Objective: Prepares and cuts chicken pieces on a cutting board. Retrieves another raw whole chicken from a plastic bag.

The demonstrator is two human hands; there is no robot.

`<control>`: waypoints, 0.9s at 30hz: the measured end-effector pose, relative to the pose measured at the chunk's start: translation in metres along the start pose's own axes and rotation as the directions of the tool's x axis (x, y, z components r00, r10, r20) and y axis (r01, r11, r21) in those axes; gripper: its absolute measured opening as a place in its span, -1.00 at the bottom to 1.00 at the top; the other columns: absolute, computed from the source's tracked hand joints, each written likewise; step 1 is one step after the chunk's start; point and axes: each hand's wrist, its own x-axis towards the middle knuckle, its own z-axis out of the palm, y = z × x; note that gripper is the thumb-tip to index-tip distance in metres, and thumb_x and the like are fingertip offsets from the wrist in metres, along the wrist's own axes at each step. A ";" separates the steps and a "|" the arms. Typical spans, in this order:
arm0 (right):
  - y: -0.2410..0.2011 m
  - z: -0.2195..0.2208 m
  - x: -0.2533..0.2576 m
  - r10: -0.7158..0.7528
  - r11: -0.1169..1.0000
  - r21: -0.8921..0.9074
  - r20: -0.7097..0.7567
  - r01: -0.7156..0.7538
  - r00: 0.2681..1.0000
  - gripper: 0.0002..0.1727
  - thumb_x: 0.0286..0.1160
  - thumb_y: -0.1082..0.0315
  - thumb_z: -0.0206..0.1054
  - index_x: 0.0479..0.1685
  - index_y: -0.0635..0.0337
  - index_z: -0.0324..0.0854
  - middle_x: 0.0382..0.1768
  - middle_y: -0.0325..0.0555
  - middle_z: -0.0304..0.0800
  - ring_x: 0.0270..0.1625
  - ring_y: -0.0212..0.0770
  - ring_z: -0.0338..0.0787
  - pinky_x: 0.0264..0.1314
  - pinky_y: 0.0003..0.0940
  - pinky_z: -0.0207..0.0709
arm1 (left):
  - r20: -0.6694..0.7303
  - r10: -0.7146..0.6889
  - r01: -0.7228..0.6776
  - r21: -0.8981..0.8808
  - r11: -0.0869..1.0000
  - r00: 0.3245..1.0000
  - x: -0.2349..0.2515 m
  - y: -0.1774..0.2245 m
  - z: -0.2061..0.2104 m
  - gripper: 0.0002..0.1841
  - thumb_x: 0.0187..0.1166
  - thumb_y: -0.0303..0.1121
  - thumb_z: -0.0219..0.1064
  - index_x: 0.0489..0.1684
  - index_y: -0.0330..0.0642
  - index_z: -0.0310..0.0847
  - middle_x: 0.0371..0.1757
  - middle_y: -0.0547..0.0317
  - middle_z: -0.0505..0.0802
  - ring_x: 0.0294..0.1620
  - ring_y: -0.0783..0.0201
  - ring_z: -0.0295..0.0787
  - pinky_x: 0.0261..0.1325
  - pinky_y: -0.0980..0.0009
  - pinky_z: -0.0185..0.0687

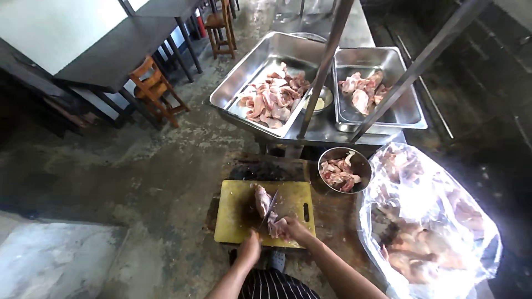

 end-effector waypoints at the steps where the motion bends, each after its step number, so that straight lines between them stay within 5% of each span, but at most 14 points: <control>1: -0.001 -0.001 -0.001 0.021 1.000 0.021 0.010 -0.021 1.000 -0.65 0.86 0.23 0.06 0.41 0.20 0.51 -0.12 0.00 0.82 -0.21 -0.15 0.83 -0.11 -0.21 0.73 | -0.019 0.007 -0.007 0.000 1.000 1.000 0.007 0.007 -0.002 -0.39 0.79 -0.07 0.18 0.71 -0.23 0.26 0.35 -0.23 0.78 0.34 -0.18 0.79 0.38 -0.18 0.69; 6: -0.016 -0.015 -0.028 0.012 0.907 0.421 -0.059 0.014 0.998 -0.52 0.51 0.56 0.22 0.47 0.22 0.48 0.05 0.14 0.81 -0.03 0.00 0.86 0.04 -0.03 0.79 | -0.015 0.043 -0.044 -0.010 0.999 0.999 0.001 -0.014 0.004 -0.37 0.79 -0.05 0.19 0.72 -0.24 0.25 0.33 -0.25 0.79 0.34 -0.20 0.79 0.40 -0.19 0.67; 14: -0.056 -0.041 -0.076 -0.395 0.704 0.673 0.107 0.226 0.912 -0.57 0.49 0.39 0.22 0.37 0.15 0.49 0.13 0.13 0.79 0.19 0.08 0.80 0.36 0.20 0.64 | 0.033 -0.040 0.041 -0.037 0.998 0.999 -0.041 -0.068 0.015 -0.41 0.76 -0.06 0.24 0.62 -0.26 0.34 0.22 -0.29 0.83 0.27 -0.22 0.82 0.35 -0.19 0.69; 18: -0.080 -0.040 -0.080 -0.534 0.669 0.693 0.197 0.269 0.822 -0.58 0.45 -0.06 0.50 0.09 0.01 0.71 0.10 0.01 0.84 0.09 -0.07 0.84 0.22 -0.07 0.73 | 0.021 -0.041 0.041 -0.005 0.999 0.999 -0.040 -0.066 0.010 -0.41 0.72 -0.08 0.29 0.60 -0.29 0.36 0.20 -0.28 0.83 0.26 -0.21 0.82 0.35 -0.19 0.69; 21: -0.097 -0.037 -0.082 -0.557 0.693 0.643 0.192 0.325 0.808 -0.68 0.45 -0.04 0.41 0.05 -0.13 0.64 0.16 -0.07 0.82 0.05 -0.18 0.82 0.04 -0.27 0.70 | 0.016 -0.040 0.040 0.031 0.999 0.999 -0.038 -0.067 0.006 -0.42 0.73 -0.05 0.28 0.58 -0.27 0.38 0.20 -0.26 0.84 0.25 -0.20 0.83 0.33 -0.19 0.70; 27: -0.101 -0.040 -0.078 -0.587 0.710 0.613 0.243 0.347 0.772 -0.69 0.47 -0.02 0.45 0.06 -0.15 0.63 0.34 -0.01 0.76 0.20 -0.11 0.81 0.17 -0.21 0.67 | 0.033 -0.066 0.063 0.073 0.995 0.997 -0.040 -0.065 0.002 -0.40 0.74 -0.02 0.26 0.61 -0.23 0.35 0.21 -0.23 0.85 0.27 -0.18 0.83 0.34 -0.18 0.70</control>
